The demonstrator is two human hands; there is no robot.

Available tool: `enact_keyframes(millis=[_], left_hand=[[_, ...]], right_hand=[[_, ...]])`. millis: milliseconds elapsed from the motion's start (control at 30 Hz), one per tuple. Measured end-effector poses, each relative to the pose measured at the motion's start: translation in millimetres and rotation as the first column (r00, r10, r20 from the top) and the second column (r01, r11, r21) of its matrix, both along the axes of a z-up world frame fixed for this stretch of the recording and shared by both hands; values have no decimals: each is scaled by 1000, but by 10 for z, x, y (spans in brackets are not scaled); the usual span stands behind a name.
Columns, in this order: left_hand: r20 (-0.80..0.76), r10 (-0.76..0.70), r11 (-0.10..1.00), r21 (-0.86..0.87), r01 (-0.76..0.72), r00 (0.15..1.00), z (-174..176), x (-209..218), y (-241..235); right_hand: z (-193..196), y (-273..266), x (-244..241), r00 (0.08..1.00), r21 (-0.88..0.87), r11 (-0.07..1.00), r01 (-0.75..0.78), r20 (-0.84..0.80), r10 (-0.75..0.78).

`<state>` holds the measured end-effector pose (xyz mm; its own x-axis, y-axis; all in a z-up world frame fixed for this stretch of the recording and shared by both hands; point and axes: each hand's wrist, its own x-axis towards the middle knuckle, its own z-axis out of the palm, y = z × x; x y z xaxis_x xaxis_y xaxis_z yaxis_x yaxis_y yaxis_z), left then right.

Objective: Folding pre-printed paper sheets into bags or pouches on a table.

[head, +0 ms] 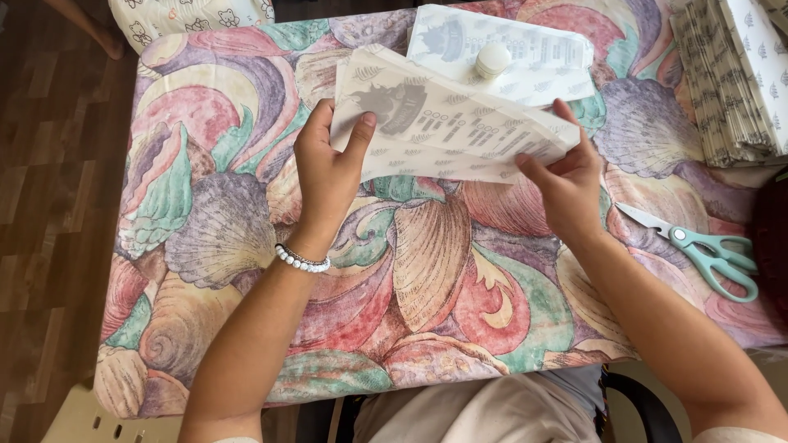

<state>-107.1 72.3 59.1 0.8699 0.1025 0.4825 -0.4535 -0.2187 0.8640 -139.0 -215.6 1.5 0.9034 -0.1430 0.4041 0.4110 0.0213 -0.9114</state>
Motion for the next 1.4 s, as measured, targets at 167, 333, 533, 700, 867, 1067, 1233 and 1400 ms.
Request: enact_keyframes(millis=[167,333,533,700,867,1067,1233,1400], left_hand=[[21,30,998,47,-31,999,-143,43,5],[58,31,996,82,-36,998,186,-141,-57],[-39,-66,998,-6,66,997,45,-113,-47],[23,-74,996,50,73,997,100,-128,-72],[-11,-86,996,3,86,996,-109,-139,-139],[16,-58,998,7,58,998,-390,-26,-117],[36,-27,999,34,26,999,-212,-128,-164],[63,-17,999,38,15,998,-227,-114,-151]], right_hand=[[-53,59,28,998,31,999,16,-63,-14],[26,-52,32,999,46,999,2,-34,0],[-161,-154,140,998,19,999,46,-48,-45],[26,-186,130,986,106,984,146,-91,-137],[-42,-115,109,988,112,987,119,-108,-107],[-22,3,92,992,143,985,96,-90,-84],[-163,-46,112,994,102,994,35,-107,-24],[-329,-95,147,983,37,998,41,-178,-34]])
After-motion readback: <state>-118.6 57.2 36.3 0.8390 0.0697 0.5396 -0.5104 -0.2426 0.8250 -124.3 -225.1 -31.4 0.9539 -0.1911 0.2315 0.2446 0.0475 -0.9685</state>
